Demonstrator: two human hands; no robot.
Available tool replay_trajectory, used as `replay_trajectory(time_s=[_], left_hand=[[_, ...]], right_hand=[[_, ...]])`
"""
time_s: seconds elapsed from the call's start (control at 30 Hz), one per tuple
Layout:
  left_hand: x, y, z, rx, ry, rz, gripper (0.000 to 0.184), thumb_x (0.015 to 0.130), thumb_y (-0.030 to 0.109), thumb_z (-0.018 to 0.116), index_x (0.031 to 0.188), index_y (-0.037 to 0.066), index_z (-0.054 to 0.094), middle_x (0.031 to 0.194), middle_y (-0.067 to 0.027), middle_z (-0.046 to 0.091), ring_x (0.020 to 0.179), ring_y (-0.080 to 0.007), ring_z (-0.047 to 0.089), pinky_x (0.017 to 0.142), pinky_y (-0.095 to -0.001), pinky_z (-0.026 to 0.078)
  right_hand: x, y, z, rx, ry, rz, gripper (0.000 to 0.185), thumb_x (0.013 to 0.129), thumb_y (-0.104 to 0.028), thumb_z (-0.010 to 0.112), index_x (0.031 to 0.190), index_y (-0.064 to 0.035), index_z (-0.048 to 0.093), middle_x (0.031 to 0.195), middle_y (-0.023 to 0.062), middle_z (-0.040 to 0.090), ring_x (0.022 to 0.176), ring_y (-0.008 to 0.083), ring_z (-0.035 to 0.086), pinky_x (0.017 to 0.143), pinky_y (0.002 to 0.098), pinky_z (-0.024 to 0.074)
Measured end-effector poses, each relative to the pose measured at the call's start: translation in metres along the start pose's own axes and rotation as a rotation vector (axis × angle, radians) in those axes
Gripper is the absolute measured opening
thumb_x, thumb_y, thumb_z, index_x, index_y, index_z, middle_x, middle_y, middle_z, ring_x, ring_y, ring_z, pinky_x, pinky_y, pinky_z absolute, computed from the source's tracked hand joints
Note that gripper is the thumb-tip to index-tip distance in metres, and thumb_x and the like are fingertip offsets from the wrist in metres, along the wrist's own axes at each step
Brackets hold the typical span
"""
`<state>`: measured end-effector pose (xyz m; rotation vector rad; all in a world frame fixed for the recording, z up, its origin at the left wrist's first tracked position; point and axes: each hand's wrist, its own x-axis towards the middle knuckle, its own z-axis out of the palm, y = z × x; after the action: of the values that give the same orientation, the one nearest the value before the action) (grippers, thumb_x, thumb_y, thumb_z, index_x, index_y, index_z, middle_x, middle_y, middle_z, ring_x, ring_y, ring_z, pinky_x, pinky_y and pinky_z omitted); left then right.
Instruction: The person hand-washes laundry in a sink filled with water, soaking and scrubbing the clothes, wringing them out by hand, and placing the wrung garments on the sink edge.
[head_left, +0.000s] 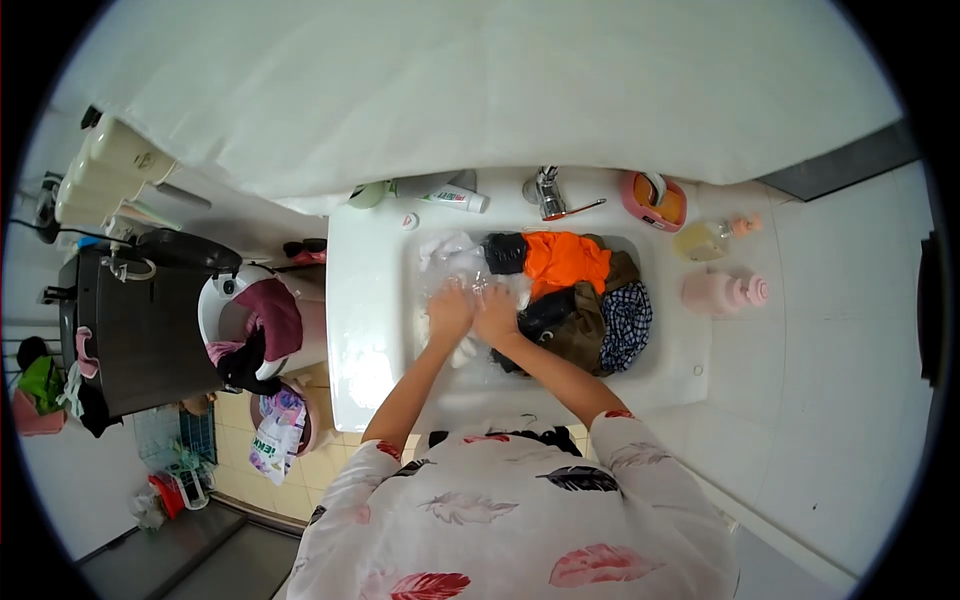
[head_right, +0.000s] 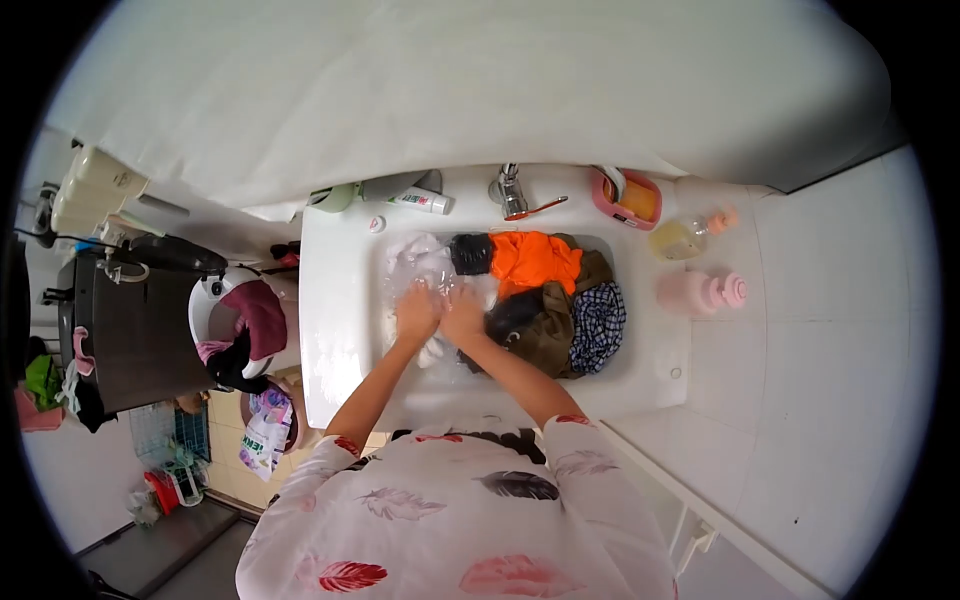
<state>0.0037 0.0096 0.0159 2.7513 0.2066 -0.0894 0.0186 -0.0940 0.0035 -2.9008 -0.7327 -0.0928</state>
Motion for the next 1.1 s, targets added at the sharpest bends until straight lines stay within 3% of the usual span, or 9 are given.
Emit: replay_trajectory(time_s=[0.23, 0.33, 0.43, 0.57, 0.63, 0.73, 0.87, 1.03, 1.1], left_hand=[[0.036, -0.016, 0.026, 0.089, 0.029, 0.126, 0.038, 0.076, 0.025, 0.05, 0.102, -0.002, 0.047, 0.099, -0.0224, 0.051, 0.092, -0.037, 0.05, 0.077, -0.0466, 0.039], [0.049, -0.003, -0.005, 0.022, -0.23, 0.016, 0.034, 0.075, 0.024, 0.049, 0.098, -0.002, 0.049, 0.096, -0.0212, 0.053, 0.091, -0.0387, 0.05, 0.078, -0.0452, 0.04], [0.049, -0.006, -0.003, -0.075, -0.137, -0.029, 0.029, 0.076, 0.027, 0.051, 0.091, 0.002, 0.053, 0.086, -0.0185, 0.058, 0.084, -0.0337, 0.055, 0.076, -0.0427, 0.042], [0.057, -0.023, 0.005, -0.153, -0.168, -0.025, 0.029, 0.077, 0.03, 0.051, 0.088, 0.003, 0.054, 0.084, -0.0171, 0.058, 0.082, -0.0324, 0.056, 0.073, -0.0396, 0.043], [0.06, -0.029, 0.001, -0.503, -0.287, 0.025, 0.032, 0.079, 0.033, 0.05, 0.091, 0.004, 0.054, 0.087, -0.0173, 0.058, 0.082, -0.0323, 0.056, 0.071, -0.0379, 0.042], [0.046, -0.027, 0.002, -0.607, -0.256, -0.129, 0.037, 0.083, 0.036, 0.047, 0.093, 0.002, 0.055, 0.083, -0.0152, 0.056, 0.078, -0.0212, 0.052, 0.07, -0.0317, 0.04], [0.02, -0.034, 0.019, -0.861, 0.029, -0.041, 0.034, 0.084, 0.034, 0.045, 0.097, 0.003, 0.053, 0.078, -0.0172, 0.056, 0.072, -0.0267, 0.054, 0.066, -0.0348, 0.04], [-0.026, -0.027, -0.03, -0.71, -0.179, 0.033, 0.029, 0.085, 0.029, 0.048, 0.093, 0.001, 0.052, 0.07, -0.0071, 0.052, 0.064, -0.0129, 0.045, 0.061, -0.0287, 0.039], [-0.037, -0.026, -0.05, -0.707, -0.164, 0.025, 0.028, 0.085, 0.027, 0.048, 0.093, 0.001, 0.052, 0.071, -0.0106, 0.053, 0.065, -0.0154, 0.047, 0.062, -0.0298, 0.039]], right_hand=[[0.048, 0.004, -0.023, 0.176, -0.456, 0.128, 0.025, 0.078, -0.022, 0.046, 0.095, -0.0068, 0.056, 0.102, 0.0147, 0.052, 0.076, 0.0254, 0.058, 0.066, 0.0367, 0.0455], [0.042, 0.007, 0.003, 0.186, -0.372, 0.166, 0.029, 0.078, -0.023, 0.047, 0.1, -0.0058, 0.053, 0.104, 0.0149, 0.051, 0.077, 0.0263, 0.058, 0.07, 0.0365, 0.0459], [0.038, 0.015, 0.021, 0.14, -0.286, -0.01, 0.038, 0.078, -0.026, 0.048, 0.109, -0.0048, 0.046, 0.105, 0.0167, 0.051, 0.077, 0.0287, 0.059, 0.069, 0.0377, 0.0461], [0.037, 0.016, -0.002, 0.258, -0.282, 0.134, 0.049, 0.071, -0.037, 0.057, 0.105, -0.0036, 0.046, 0.094, 0.0163, 0.056, 0.086, 0.0309, 0.056, 0.07, 0.0391, 0.0463], [0.039, 0.022, -0.015, 0.327, -0.419, 0.147, 0.057, 0.069, -0.037, 0.058, 0.11, -0.0032, 0.039, 0.098, 0.0201, 0.055, 0.089, 0.0336, 0.055, 0.069, 0.0398, 0.046], [0.035, 0.037, -0.025, 0.476, -0.503, 0.189, 0.064, 0.067, -0.038, 0.061, 0.114, -0.0001, 0.04, 0.097, 0.0211, 0.056, 0.084, 0.0317, 0.058, 0.071, 0.037, 0.0453], [0.011, 0.063, -0.033, 0.828, -0.482, 0.344, 0.064, 0.069, -0.041, 0.061, 0.11, 0.0054, 0.045, 0.103, 0.0213, 0.054, 0.09, 0.0268, 0.056, 0.075, 0.0321, 0.0435], [-0.031, 0.073, -0.076, 1.221, -0.445, 0.388, 0.052, 0.071, -0.025, 0.066, 0.108, 0.0078, 0.049, 0.1, 0.0123, 0.055, 0.089, 0.015, 0.052, 0.075, 0.0238, 0.0414], [-0.035, 0.079, -0.091, 1.317, -0.515, 0.442, 0.041, 0.073, -0.015, 0.064, 0.106, 0.0054, 0.051, 0.095, 0.0078, 0.056, 0.082, 0.01, 0.052, 0.07, 0.0203, 0.0412]])
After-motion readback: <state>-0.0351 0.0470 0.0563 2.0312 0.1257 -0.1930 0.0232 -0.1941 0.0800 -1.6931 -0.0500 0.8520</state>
